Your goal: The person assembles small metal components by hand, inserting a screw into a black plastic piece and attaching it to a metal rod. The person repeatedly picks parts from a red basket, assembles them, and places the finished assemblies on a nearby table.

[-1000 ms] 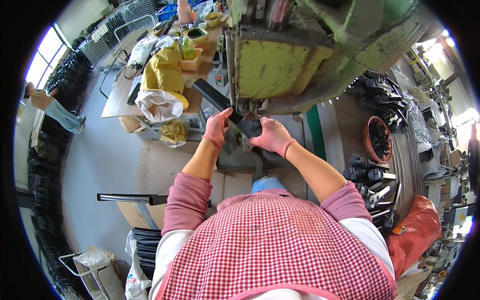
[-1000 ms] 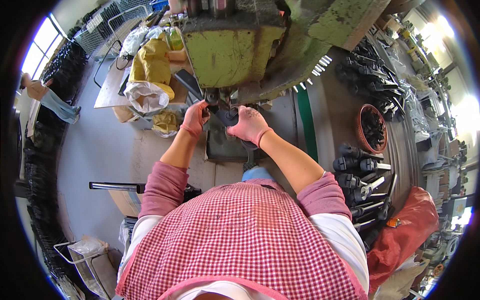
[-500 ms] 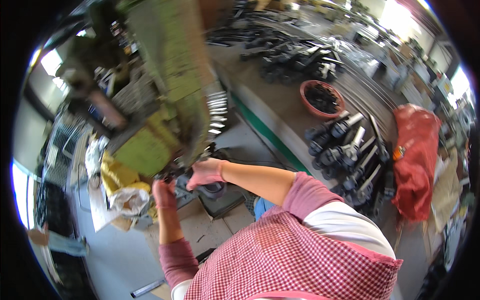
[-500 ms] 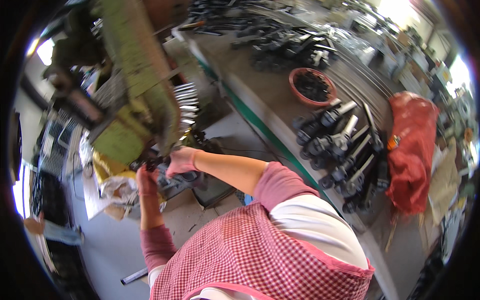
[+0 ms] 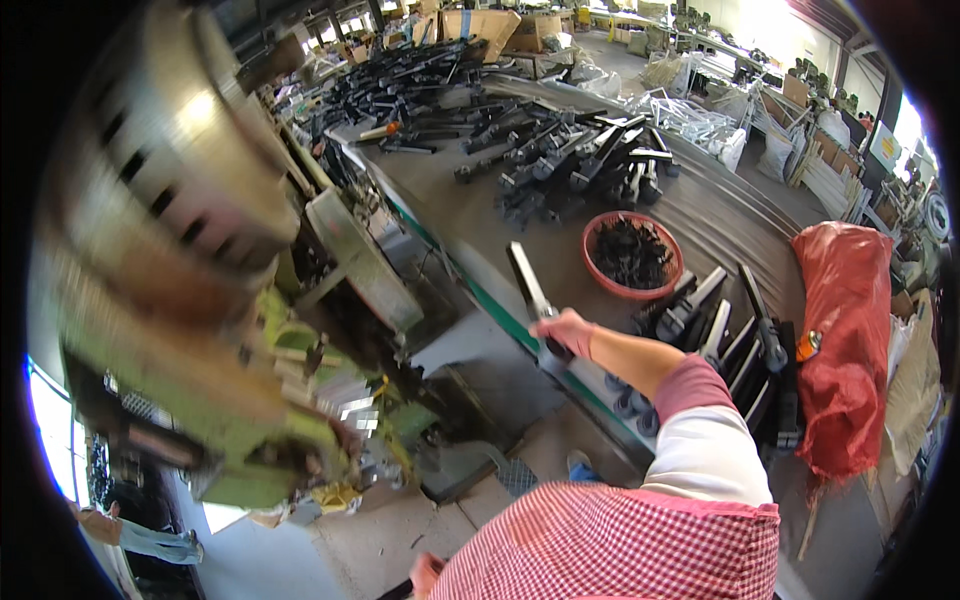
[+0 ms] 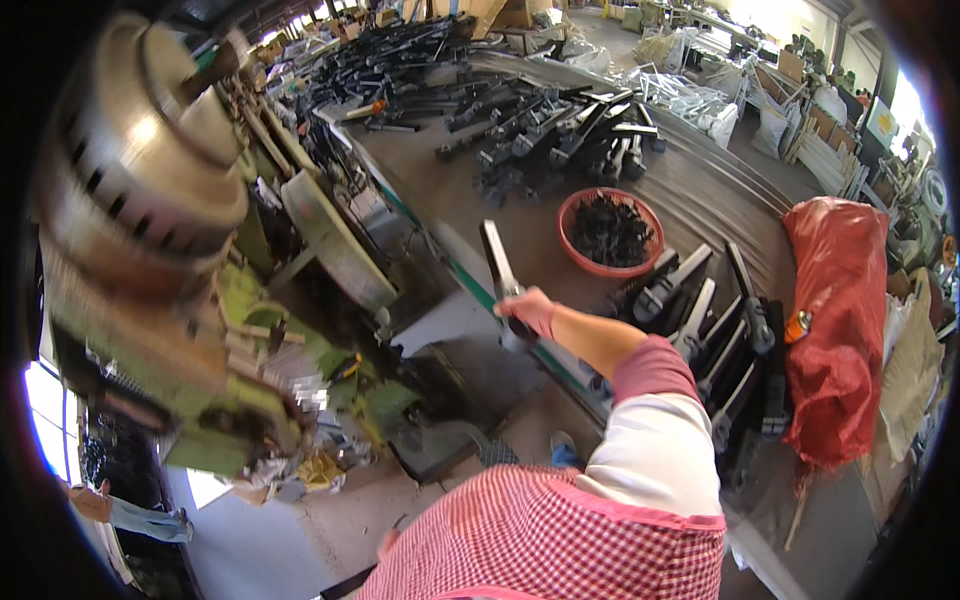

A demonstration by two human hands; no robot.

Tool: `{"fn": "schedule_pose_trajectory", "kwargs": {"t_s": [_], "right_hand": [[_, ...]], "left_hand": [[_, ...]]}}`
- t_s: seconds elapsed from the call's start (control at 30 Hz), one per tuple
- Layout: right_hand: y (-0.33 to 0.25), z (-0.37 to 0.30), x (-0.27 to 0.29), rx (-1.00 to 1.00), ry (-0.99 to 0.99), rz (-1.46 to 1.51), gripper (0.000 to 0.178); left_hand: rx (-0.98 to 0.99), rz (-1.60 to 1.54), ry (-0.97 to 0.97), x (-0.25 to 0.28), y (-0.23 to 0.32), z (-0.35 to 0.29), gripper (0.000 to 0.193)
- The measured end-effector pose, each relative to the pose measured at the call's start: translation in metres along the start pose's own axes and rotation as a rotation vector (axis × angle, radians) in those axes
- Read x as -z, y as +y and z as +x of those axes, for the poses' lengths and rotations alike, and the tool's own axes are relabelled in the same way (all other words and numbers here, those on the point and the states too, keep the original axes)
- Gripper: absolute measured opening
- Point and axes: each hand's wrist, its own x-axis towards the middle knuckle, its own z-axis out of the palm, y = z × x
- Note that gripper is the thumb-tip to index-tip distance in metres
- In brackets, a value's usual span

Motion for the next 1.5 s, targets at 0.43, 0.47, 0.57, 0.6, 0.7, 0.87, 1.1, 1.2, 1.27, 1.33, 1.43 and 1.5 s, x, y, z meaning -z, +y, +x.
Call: {"fn": "schedule_pose_trajectory", "kwargs": {"t_s": [0.43,0.47,0.57,0.6,0.7,0.87,1.1,1.2,1.27,1.33,1.43,1.5], "right_hand": [[-0.019,0.124,0.131,0.518,0.51,-0.895,0.019],[-0.002,0.113,0.159,0.416,0.589,-0.985,0.017],[0.028,0.087,0.221,0.135,0.683,-1.014,0.029],[0.028,0.084,0.232,0.042,0.698,-0.95,0.036],[0.014,0.089,0.249,-0.212,0.499,-1.059,0.064],[0.0,0.097,0.24,-0.489,0.12,-1.272,0.084],[0.031,0.109,0.225,-0.514,0.267,-1.118,0.063],[0.04,0.113,0.237,-0.298,0.189,-1.191,0.049],[0.043,0.11,0.249,-0.179,0.128,-1.214,0.04],[0.043,0.101,0.261,-0.088,0.104,-1.182,0.033],[0.042,0.08,0.267,0.014,0.441,-0.814,0.035],[0.04,0.068,0.268,-0.093,0.546,-0.341,0.036]], "left_hand": [[0.35,0.094,-0.235,-0.305,0.173,0.075,0.013],[-0.034,0.515,-0.381,-0.325,0.185,0.083,0.01],[-0.365,0.62,-0.413,-0.402,0.227,0.125,0.015],[-0.265,0.475,-0.432,-0.435,0.244,0.141,0.014],[-0.675,0.566,-0.574,-0.538,0.294,0.183,0.013],[-1.205,1.084,-0.711,-0.688,0.342,0.246,0.029],[-1.003,1.315,-0.591,-0.794,0.322,0.29,0.05],[-0.947,1.434,-0.678,-0.81,0.324,0.293,0.034],[-0.835,1.435,-0.716,-0.811,0.33,0.294,0.029],[-0.824,1.357,-0.737,-0.803,0.34,0.297,0.029],[-0.012,0.575,-0.905,-0.776,0.348,0.3,0.012],[0.24,0.186,-0.945,-0.755,0.346,0.3,0.013]]}}
